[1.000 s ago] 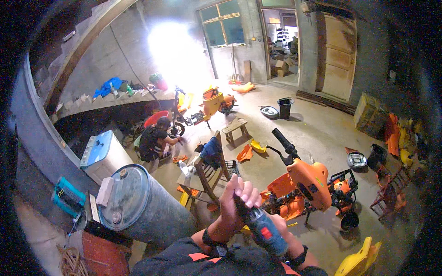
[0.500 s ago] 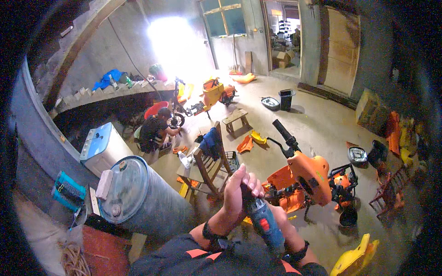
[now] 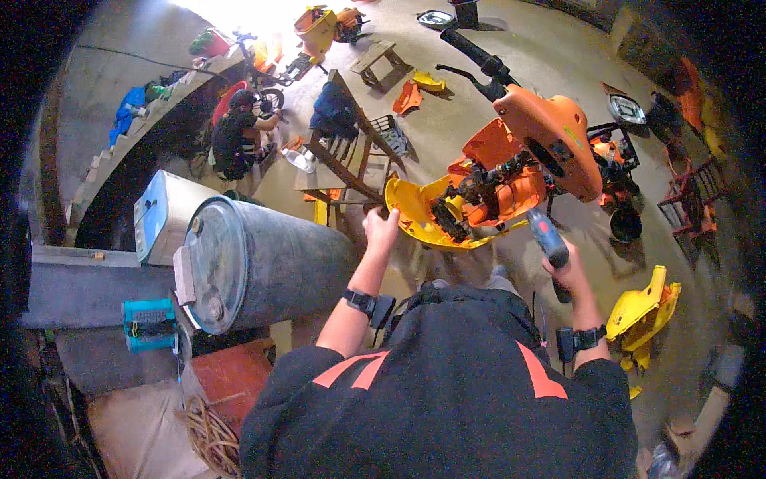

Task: Assembling the outer plastic body panels of an electric scooter using a power drill.

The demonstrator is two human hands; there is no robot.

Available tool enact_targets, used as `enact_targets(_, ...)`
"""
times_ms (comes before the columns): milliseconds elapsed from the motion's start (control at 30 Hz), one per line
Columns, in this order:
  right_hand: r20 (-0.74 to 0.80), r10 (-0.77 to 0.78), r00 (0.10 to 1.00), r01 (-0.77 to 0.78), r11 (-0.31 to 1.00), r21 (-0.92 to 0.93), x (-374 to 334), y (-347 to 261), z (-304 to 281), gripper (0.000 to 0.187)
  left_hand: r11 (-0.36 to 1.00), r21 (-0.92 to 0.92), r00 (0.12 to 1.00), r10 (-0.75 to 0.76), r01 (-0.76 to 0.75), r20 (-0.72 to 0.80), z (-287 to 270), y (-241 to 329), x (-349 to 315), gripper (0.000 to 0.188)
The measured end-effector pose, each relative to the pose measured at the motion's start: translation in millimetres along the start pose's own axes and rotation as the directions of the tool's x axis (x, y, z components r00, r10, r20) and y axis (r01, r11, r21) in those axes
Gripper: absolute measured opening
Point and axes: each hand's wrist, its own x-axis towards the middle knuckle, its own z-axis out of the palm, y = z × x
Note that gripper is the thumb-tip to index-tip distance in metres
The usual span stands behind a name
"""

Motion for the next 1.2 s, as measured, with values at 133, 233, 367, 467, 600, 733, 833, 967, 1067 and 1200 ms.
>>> enact_targets(133, -0.129, 0.283, 0.950, -0.291, 0.956, -0.045, -62.0, 99.1, 4.8, 0.021, 0.872, -0.174, 0.858, -0.382, 0.458, 0.344, 48.1, -62.6, 4.6, 0.083)
enact_targets(233, -0.132, 0.547, 0.826, -0.539, 0.837, 0.097, -91.7, 126.1, 16.1, 0.008, 0.863, -0.379, 0.930, -0.237, 0.335, 0.282, 85.6, -104.6, 15.9, 0.066)
enact_targets(367, -0.167, 0.736, 0.656, -0.719, 0.677, 0.157, -160.9, 148.8, 29.7, 0.011, 0.612, -0.368, 0.678, -0.406, 0.700, 0.613, 80.2, -62.5, 7.7, 0.046)
enact_targets(467, -0.128, 0.854, 0.504, -0.840, 0.519, 0.156, -213.2, 159.2, 32.6, 0.015, 0.522, -0.397, 0.639, -0.452, 0.755, 0.623, 101.6, -83.4, 11.7, 0.045)
enact_targets(600, -0.216, 0.835, 0.506, -0.859, 0.510, -0.040, -283.5, 183.2, 41.4, 0.024, 0.524, -0.403, 0.639, -0.417, 0.750, 0.647, 114.3, -82.9, 13.3, 0.042)
enact_targets(733, -0.137, 0.946, 0.294, -0.955, 0.287, -0.069, -307.8, 165.4, 50.6, 0.026, 0.757, -0.461, 0.736, -0.039, 0.463, 0.676, 115.8, -116.1, 19.4, 0.043)
enact_targets(833, -0.121, 0.910, 0.395, -0.913, 0.404, 0.053, -307.6, 147.3, 59.2, 0.025, 0.741, -0.483, 0.740, -0.028, 0.466, 0.672, 110.9, -90.8, 19.8, 0.043)
enact_targets(967, -0.199, 0.922, 0.332, -0.911, 0.368, 0.188, -300.7, 138.2, 71.6, 0.019, 0.459, -0.370, 0.557, -0.389, 0.808, 0.734, 90.3, -36.1, 4.9, 0.039)
enact_targets(1067, -0.248, 0.904, 0.347, -0.882, 0.405, 0.242, -281.0, 125.5, 78.1, 0.018, 0.571, -0.376, 0.626, -0.340, 0.730, 0.702, 86.2, -56.6, 8.6, 0.034)
enact_targets(1200, -0.276, 0.883, 0.380, -0.818, 0.460, 0.345, -293.0, 154.0, 89.6, 0.021, 0.612, -0.334, 0.620, -0.340, 0.717, 0.707, 103.2, -65.6, 15.2, 0.036)
